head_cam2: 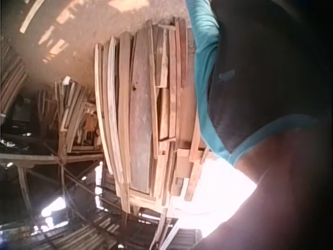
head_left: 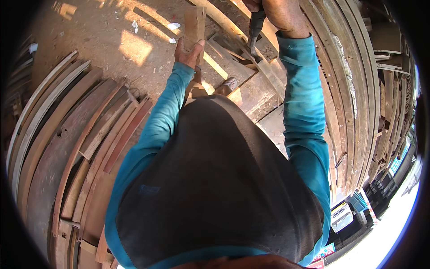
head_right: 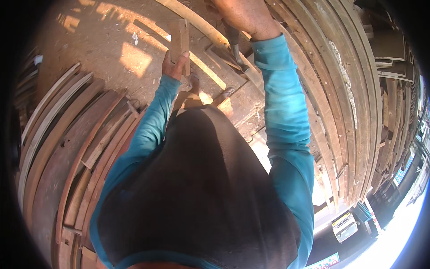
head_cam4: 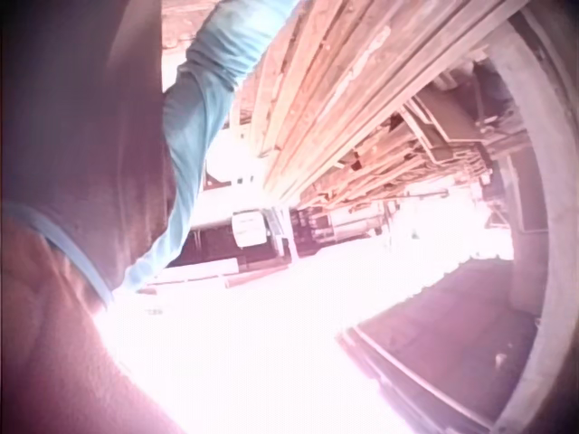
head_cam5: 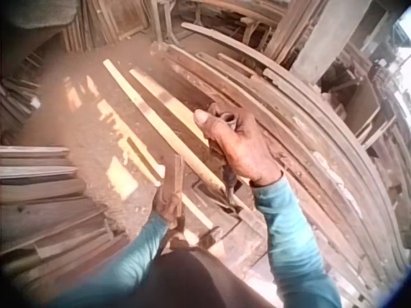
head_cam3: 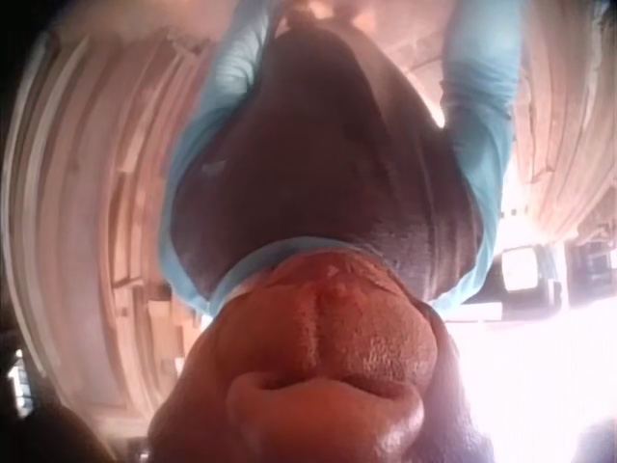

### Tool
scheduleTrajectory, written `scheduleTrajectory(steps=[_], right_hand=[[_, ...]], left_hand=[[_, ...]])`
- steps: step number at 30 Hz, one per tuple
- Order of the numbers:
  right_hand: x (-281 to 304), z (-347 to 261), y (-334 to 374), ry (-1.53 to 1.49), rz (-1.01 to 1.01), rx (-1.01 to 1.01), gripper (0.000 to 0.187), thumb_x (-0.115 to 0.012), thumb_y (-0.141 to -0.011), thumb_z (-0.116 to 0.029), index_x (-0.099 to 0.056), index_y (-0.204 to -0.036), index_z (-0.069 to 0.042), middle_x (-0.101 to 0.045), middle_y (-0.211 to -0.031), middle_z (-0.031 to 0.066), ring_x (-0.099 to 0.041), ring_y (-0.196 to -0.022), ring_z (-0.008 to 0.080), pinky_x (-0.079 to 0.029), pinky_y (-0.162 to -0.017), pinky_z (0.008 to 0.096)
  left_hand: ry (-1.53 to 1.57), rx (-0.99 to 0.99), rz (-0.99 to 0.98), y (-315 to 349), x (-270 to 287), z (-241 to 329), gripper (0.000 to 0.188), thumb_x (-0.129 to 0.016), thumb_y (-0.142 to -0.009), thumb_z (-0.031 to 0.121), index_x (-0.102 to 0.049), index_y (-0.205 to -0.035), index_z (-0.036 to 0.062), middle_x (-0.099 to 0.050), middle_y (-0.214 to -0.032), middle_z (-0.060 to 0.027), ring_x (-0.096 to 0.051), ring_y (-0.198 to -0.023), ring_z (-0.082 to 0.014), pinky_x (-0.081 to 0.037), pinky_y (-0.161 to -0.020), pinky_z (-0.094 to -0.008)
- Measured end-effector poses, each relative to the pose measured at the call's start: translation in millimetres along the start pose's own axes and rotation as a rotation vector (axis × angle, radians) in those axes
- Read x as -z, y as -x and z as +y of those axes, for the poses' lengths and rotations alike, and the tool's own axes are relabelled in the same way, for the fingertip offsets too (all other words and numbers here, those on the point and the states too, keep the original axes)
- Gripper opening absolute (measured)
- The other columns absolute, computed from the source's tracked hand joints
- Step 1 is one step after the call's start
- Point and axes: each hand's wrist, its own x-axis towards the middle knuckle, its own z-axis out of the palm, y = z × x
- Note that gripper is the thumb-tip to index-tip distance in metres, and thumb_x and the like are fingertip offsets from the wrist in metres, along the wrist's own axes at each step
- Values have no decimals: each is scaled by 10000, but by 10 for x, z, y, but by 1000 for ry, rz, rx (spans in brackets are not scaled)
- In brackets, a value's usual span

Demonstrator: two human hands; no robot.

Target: The person uses a hammer to knock nails out of a piece of wood and then pulls them out using pincers while standing over a pile of lumber.

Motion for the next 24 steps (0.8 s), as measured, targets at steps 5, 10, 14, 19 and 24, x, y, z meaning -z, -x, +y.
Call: scheduleTrajectory(steps=[5, 10, 14, 19, 24], right_hand=[[-168, 91, -2, 191, 96, 138, 379, -667, -962, -296, -508, -688, -87, -421, -585, -42, -352, -530, 58, -277, -489, 275], [-260, 86, -76, 314, 129, 313, 349, -656, -938, -278, -540, -711, -40, -443, -592, -13, -376, -568, 100, -337, -530, 303], [79, 332, 962, -93, 182, 433, 315, -648, -966, -279, -564, -762, -54, -543, -599, 37, -519, -536, 108, -440, -517, 283], [74, 77, 966, 109, -6, 117, 309, -632, -954, -263, -552, -757, -39, -524, -671, -8, -454, -623, 71, -347, -561, 255], [-395, 339, -106, 485, 120, 598, 171, -630, -855, -136, -550, -729, -51, -500, -583, 48, -432, -507, 155, -365, -508, 315]], left_hand=[[-387, -452, 115, -645, -166, 347, 703, -842, -759, 355, -541, -1273, -19, -656, -1159, -175, -638, -1069, -296, -516, -952, -389], [-980, -616, 172, -946, -775, 1282, 760, -799, -737, 513, -573, -1281, 33, -503, -1414, -249, -435, -1356, -403, -391, -1106, -499], [-1158, -287, 243, -1106, -708, 1076, 682, -686, -771, 544, -601, -1283, 101, -460, -1470, -311, -282, -1470, -434, -212, -1223, -544], [-1240, -360, 318, -1088, -903, 882, 795, -764, -736, 533, -538, -1333, 58, -336, -1559, -240, -262, -1461, -441, -339, -1144, -531], [-1336, -356, 284, -1007, -1068, 1128, 782, -789, -744, 480, -518, -1353, 71, -375, -1545, -169, -353, -1412, -411, -416, -1090, -512]])
